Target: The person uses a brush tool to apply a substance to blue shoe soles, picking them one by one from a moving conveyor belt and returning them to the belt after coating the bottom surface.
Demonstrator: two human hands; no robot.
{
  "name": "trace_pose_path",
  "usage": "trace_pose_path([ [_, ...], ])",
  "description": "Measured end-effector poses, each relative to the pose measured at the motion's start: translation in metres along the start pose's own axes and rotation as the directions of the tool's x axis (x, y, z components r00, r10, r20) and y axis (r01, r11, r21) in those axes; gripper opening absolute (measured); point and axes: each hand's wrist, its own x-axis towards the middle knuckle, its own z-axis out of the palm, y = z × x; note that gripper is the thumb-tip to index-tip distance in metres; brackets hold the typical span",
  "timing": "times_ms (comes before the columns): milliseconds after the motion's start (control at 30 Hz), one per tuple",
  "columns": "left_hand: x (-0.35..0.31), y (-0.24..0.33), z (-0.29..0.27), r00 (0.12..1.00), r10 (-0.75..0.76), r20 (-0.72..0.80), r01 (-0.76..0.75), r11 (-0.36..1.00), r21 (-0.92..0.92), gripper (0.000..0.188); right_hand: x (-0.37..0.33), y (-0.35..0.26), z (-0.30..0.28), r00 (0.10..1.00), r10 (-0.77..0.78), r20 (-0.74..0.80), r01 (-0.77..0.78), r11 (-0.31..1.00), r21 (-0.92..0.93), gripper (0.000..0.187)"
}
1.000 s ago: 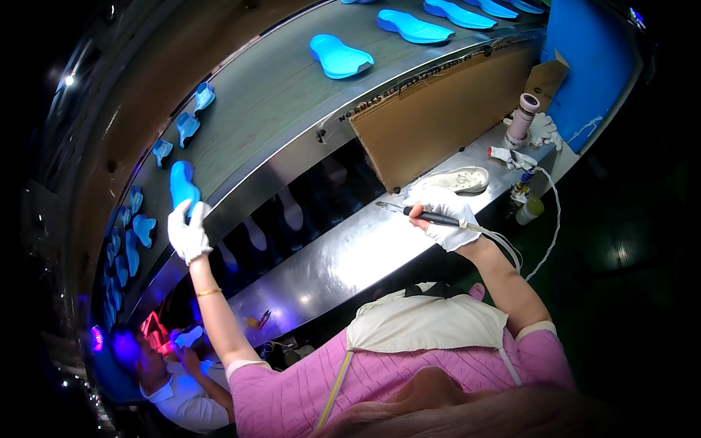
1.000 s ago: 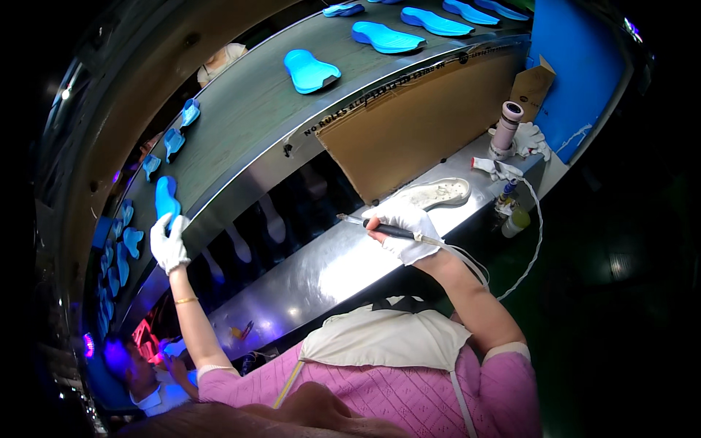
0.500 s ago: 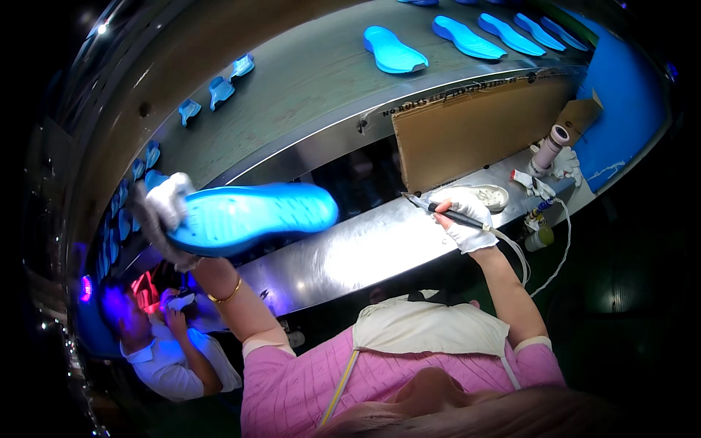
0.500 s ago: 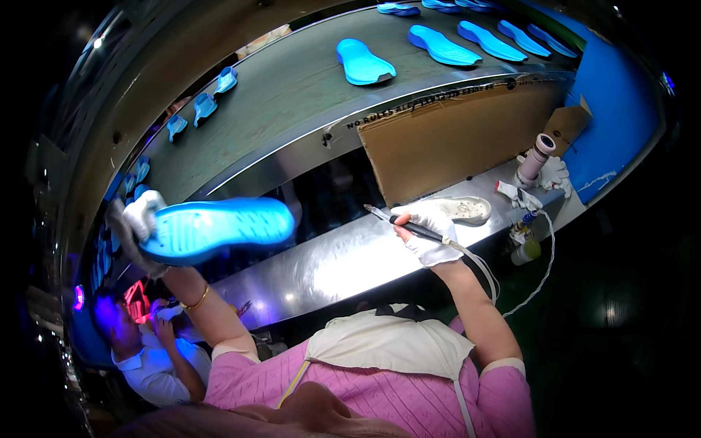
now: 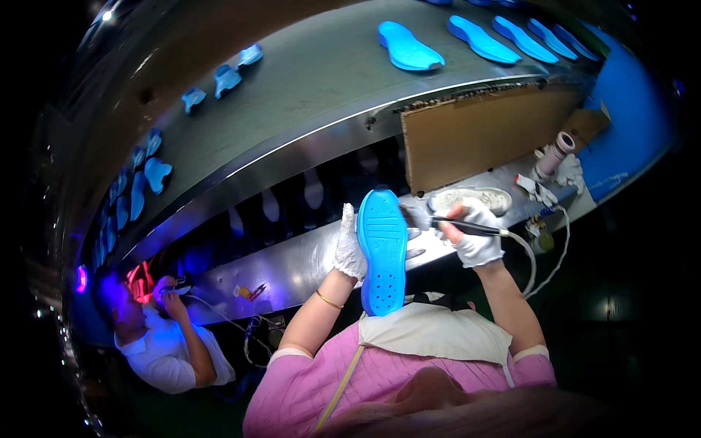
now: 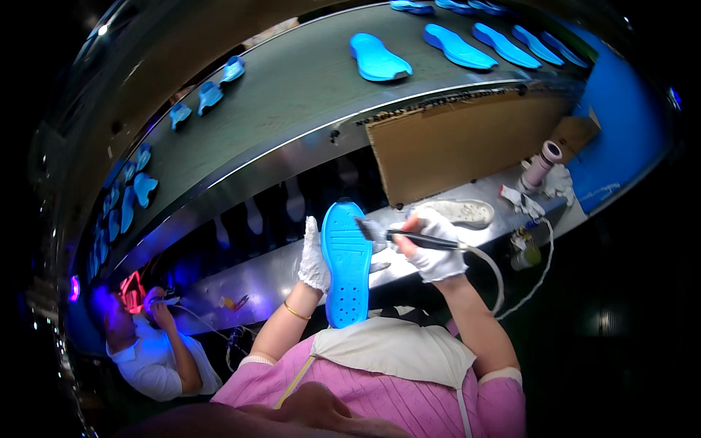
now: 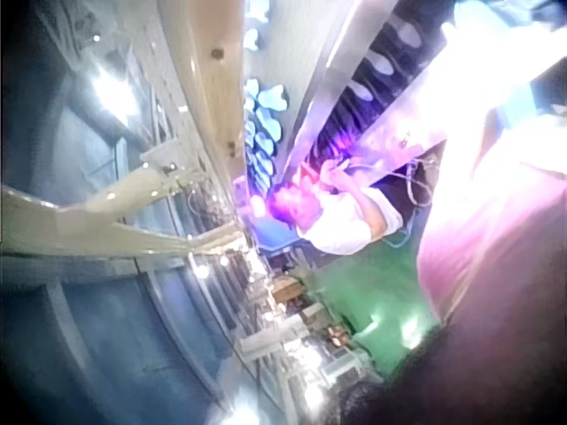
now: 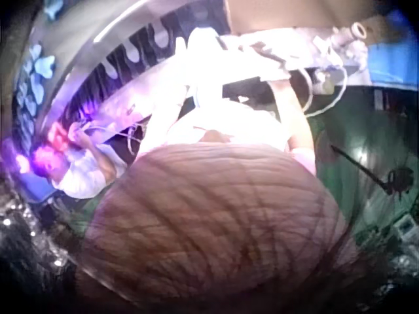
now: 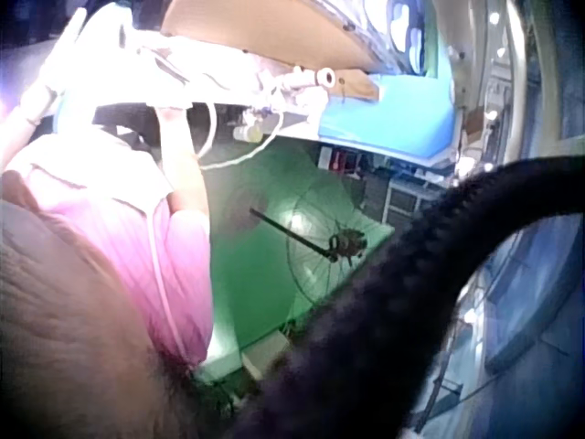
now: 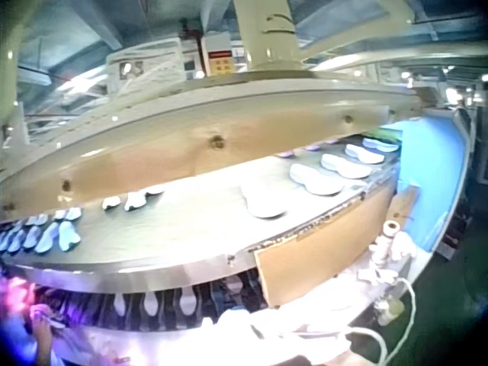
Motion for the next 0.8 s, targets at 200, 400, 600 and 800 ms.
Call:
trace_pose_path([
  [200,0.027,-0.025,0.003,0.978,0.198,0.06,-0.199,0.98,0.002,0.073,0.028,0.014,0.014,0.989,-0.145,-0.031,0.142,0.987,-0.078,0.014],
  [400,0.043,-0.046,-0.006,0.933,0.358,-0.038,-0.339,0.909,0.242,0.085,0.024,0.027,0.035,0.961,-0.261,-0.09,0.254,0.964,-0.082,0.015],
  [600,0.031,-0.035,-0.001,0.936,0.332,-0.117,-0.292,0.918,0.267,0.086,0.01,0.008,0.03,0.994,-0.11,-0.024,0.107,0.99,-0.095,0.017],
  [800,0.031,-0.024,-0.01,0.942,0.32,-0.105,-0.294,0.933,0.208,0.082,-0.007,0.015,0.037,0.949,-0.279,0.149,0.309,0.917,-0.252,0.018],
])
